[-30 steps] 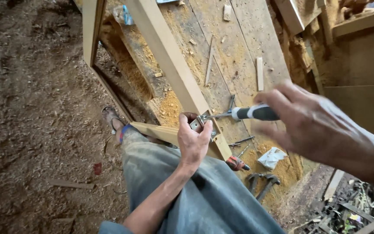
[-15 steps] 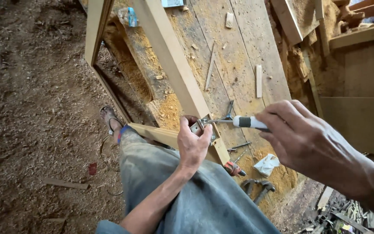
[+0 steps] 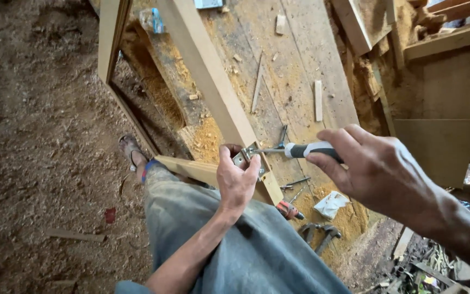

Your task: Attaching metal hinges to a wooden frame using screws and a manual screwdriver in a workshop.

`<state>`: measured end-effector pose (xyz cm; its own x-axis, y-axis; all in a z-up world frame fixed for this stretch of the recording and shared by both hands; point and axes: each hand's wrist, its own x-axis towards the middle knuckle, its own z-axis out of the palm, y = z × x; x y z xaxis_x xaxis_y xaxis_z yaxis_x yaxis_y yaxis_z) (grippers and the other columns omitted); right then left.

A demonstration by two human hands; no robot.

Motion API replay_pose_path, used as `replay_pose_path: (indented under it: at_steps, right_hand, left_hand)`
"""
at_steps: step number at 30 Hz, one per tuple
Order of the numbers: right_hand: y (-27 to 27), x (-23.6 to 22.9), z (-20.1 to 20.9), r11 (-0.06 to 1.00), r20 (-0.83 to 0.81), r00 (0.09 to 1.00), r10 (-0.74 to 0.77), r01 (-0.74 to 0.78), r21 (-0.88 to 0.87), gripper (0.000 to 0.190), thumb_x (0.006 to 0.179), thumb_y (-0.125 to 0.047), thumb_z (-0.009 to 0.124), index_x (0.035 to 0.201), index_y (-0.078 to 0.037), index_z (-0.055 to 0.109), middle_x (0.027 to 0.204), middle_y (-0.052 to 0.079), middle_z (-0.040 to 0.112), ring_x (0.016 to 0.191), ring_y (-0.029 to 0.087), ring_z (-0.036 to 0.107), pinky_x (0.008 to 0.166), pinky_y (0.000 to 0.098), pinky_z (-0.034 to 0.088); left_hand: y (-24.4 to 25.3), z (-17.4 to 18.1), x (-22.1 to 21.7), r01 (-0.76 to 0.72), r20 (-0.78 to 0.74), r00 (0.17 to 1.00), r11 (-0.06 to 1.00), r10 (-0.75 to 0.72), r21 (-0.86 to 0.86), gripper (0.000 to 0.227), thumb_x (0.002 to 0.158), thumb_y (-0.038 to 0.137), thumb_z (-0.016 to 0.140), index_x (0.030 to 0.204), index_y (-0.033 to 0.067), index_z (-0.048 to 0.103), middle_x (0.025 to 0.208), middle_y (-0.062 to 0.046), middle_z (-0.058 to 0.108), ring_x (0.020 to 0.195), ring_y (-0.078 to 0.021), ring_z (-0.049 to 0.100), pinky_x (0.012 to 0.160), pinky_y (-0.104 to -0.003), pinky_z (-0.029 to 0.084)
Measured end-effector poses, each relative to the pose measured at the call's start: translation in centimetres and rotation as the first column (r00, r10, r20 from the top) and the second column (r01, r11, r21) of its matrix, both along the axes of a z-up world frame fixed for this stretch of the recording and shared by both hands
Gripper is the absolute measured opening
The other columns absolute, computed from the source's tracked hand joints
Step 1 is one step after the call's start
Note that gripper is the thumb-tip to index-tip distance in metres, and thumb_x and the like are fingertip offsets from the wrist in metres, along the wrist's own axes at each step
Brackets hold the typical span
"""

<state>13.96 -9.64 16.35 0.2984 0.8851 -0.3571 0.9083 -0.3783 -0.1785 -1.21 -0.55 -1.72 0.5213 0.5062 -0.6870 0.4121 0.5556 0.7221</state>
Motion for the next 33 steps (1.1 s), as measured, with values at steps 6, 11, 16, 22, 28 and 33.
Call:
replay_pose_path:
  at_steps: [6,11,16,22,28,33]
  right_hand:
    - [-0.2,-0.3,0.0,0.984,-0.003,0.989,0.15,-0.149,0.102,0.045,0.086,-0.008,0.075,0.127,0.003,0.059,0.12,0.015,0.056,0.096,0.024,0.067,0.088,0.0328,0.064]
    - [-0.4,-0.5,-0.9,0.963,0.156,0.965,0.212,-0.233,0.137,0.029,0.099,-0.024,0.071,0.116,0.0,0.068,0.084,0.007,0.06,0.062,0.016,0.059,0.054,0.029,0.061]
    - [0.4,-0.3,0.2,0.997,-0.024,0.997,0.068,-0.069,-0.038,0.044,0.082,-0.016,0.079,0.122,-0.006,0.062,0.115,0.009,0.051,0.09,0.021,0.057,0.077,0.0356,0.063]
    - [-0.4,0.2,-1.8,0.98,0.0,0.991,0.132,-0.131,0.15,0.015,0.101,-0.017,0.065,0.101,-0.001,0.065,0.08,0.007,0.062,0.055,0.017,0.055,0.048,0.0315,0.056]
    - [0.1,0.2,-0.2,0.997,-0.156,0.986,-0.064,0.056,-0.052,0.045,0.079,-0.013,0.082,0.116,-0.005,0.059,0.117,0.012,0.056,0.083,0.021,0.067,0.073,0.0326,0.067]
    - [-0.4,0.1,-0.3,0.975,0.022,0.977,0.211,-0.212,0.062,0.026,0.096,-0.017,0.069,0.116,-0.001,0.062,0.095,0.008,0.061,0.066,0.017,0.061,0.062,0.0286,0.061]
  left_hand:
    - [-0.3,0.0,0.4,-0.023,-0.074,0.997,0.999,0.027,0.043,0.032,0.082,0.028,0.072,0.101,0.012,0.052,0.093,-0.007,0.073,0.076,-0.0198,0.077,0.068,-0.035,0.065]
    - [-1.1,-0.5,0.5,-0.023,-0.13,0.991,0.994,0.038,0.111,0.035,0.077,0.032,0.073,0.099,0.0131,0.054,0.09,-0.005,0.074,0.076,-0.0208,0.074,0.079,-0.04,0.057]
    - [-1.4,-1.0,0.8,-0.232,0.076,0.972,0.956,0.222,0.177,0.046,0.072,0.014,0.078,0.107,0.0052,0.049,0.119,-0.012,0.043,0.095,-0.0188,0.064,0.068,-0.027,0.07]
    - [0.0,1.3,1.5,-0.188,-0.081,0.98,0.979,0.181,-0.082,0.061,0.076,0.015,0.072,0.128,0.0176,0.041,0.099,-0.002,0.067,0.07,-0.013,0.067,0.068,-0.028,0.058]
    - [-0.6,0.3,0.9,-0.169,-0.038,0.985,0.985,0.168,-0.041,0.067,0.077,0.016,0.074,0.134,0.0175,0.038,0.107,-0.005,0.072,0.076,-0.0171,0.076,0.068,-0.03,0.063]
    - [-0.7,0.3,1.0,-0.187,0.0,0.982,0.982,0.187,-0.034,0.068,0.078,0.013,0.074,0.135,0.0177,0.037,0.108,-0.006,0.07,0.076,-0.0167,0.075,0.067,-0.029,0.064]
